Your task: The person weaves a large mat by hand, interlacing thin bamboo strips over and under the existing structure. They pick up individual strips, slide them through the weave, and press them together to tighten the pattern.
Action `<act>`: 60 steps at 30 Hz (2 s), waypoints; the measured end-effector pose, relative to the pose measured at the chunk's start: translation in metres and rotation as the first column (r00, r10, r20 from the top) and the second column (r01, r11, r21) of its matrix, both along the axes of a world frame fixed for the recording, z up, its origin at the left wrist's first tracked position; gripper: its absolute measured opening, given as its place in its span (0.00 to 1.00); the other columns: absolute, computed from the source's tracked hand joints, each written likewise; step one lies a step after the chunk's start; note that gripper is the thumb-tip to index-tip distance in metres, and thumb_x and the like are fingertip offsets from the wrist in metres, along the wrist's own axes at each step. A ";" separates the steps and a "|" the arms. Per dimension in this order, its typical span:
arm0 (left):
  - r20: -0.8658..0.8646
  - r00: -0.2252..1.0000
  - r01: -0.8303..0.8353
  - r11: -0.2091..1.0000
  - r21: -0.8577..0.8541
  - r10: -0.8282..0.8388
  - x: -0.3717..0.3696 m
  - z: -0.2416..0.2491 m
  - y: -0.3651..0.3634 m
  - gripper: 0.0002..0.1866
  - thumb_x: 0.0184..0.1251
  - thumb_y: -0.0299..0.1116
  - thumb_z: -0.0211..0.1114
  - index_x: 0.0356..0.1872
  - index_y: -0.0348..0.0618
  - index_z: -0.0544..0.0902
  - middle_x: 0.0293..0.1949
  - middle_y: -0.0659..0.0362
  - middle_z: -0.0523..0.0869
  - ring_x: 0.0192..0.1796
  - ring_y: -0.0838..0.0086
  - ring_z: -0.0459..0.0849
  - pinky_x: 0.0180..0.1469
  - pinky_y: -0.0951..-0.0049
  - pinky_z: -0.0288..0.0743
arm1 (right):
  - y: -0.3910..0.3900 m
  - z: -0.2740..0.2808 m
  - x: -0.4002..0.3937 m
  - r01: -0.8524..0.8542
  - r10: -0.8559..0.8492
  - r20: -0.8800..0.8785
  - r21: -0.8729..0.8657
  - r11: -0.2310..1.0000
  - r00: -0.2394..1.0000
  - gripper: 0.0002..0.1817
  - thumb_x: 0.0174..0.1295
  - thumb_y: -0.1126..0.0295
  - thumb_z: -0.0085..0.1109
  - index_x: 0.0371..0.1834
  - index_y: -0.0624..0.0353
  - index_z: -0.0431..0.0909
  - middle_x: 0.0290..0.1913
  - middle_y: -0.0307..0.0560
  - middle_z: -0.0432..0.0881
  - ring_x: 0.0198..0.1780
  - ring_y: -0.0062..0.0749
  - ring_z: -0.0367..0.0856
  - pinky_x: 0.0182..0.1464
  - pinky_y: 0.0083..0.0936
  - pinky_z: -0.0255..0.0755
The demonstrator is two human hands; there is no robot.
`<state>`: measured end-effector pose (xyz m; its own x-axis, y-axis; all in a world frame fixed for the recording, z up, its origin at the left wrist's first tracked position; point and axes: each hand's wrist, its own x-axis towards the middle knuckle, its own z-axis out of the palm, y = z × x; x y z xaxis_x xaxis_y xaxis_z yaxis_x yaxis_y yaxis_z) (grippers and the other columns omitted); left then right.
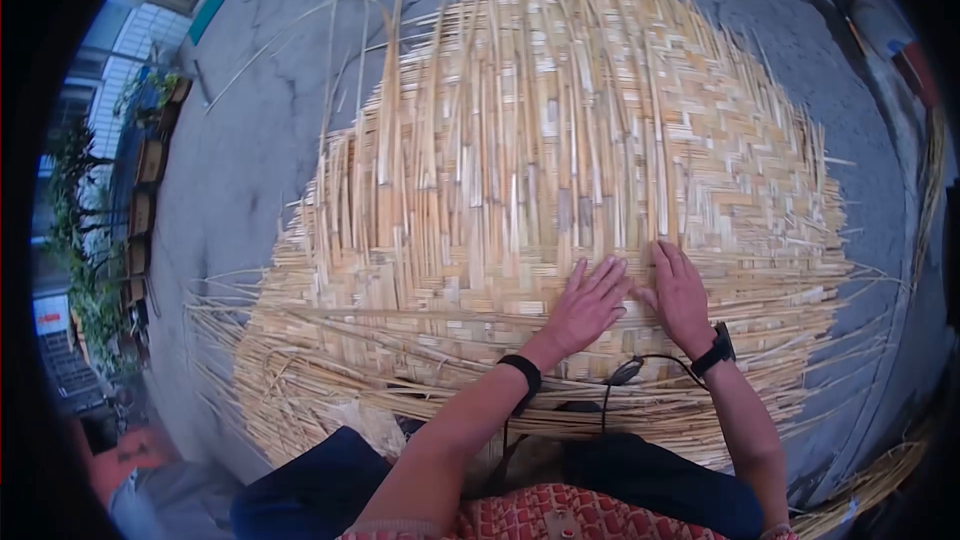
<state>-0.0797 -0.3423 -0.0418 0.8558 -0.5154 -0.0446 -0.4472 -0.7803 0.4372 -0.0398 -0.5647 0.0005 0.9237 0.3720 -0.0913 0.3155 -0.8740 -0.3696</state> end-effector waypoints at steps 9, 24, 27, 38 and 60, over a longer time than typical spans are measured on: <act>0.022 0.841 -0.541 0.838 0.069 0.541 -0.041 0.000 0.123 0.51 0.72 0.52 0.67 0.81 0.29 0.50 0.82 0.35 0.52 0.85 0.43 0.46 0.82 0.40 0.44 | -0.001 -0.036 -0.026 -0.020 0.022 0.015 -0.089 0.996 1.000 0.46 0.64 0.56 0.67 0.82 0.62 0.56 0.84 0.55 0.56 0.84 0.54 0.51 0.82 0.48 0.49; -0.024 0.877 -0.463 0.857 0.228 0.480 -0.046 0.020 0.156 0.45 0.76 0.57 0.60 0.80 0.32 0.58 0.80 0.40 0.61 0.83 0.47 0.56 0.81 0.43 0.48 | 0.061 0.007 -0.081 -0.397 0.422 -0.082 0.216 0.892 0.903 0.16 0.59 0.71 0.66 0.51 0.52 0.83 0.41 0.42 0.82 0.47 0.43 0.82 0.48 0.37 0.77; -0.006 0.925 -0.378 0.918 0.121 0.381 -0.080 0.047 0.109 0.42 0.73 0.48 0.66 0.80 0.38 0.60 0.81 0.45 0.60 0.85 0.53 0.51 0.82 0.42 0.44 | 0.094 0.004 -0.094 -0.423 0.430 0.041 0.275 0.863 0.902 0.13 0.58 0.71 0.66 0.48 0.53 0.81 0.43 0.46 0.81 0.48 0.45 0.81 0.50 0.40 0.76; -0.074 0.943 -0.332 0.927 -0.177 0.323 -0.079 0.097 0.178 0.10 0.78 0.34 0.61 0.50 0.41 0.83 0.36 0.49 0.84 0.36 0.57 0.85 0.38 0.61 0.78 | 0.020 0.094 -0.024 0.165 -0.274 0.563 0.237 0.957 0.780 0.19 0.65 0.79 0.63 0.60 0.61 0.74 0.65 0.56 0.74 0.69 0.55 0.70 0.72 0.46 0.61; -0.796 0.600 -0.799 -0.008 -0.602 -0.077 0.005 0.125 0.071 0.10 0.74 0.22 0.66 0.52 0.36 0.81 0.44 0.53 0.88 0.49 0.67 0.90 0.49 0.71 0.91 | 0.037 0.046 -0.071 0.875 0.544 -0.828 0.356 0.327 0.134 0.11 0.81 0.61 0.53 0.45 0.57 0.76 0.34 0.35 0.76 0.26 0.13 0.68 0.22 0.13 0.57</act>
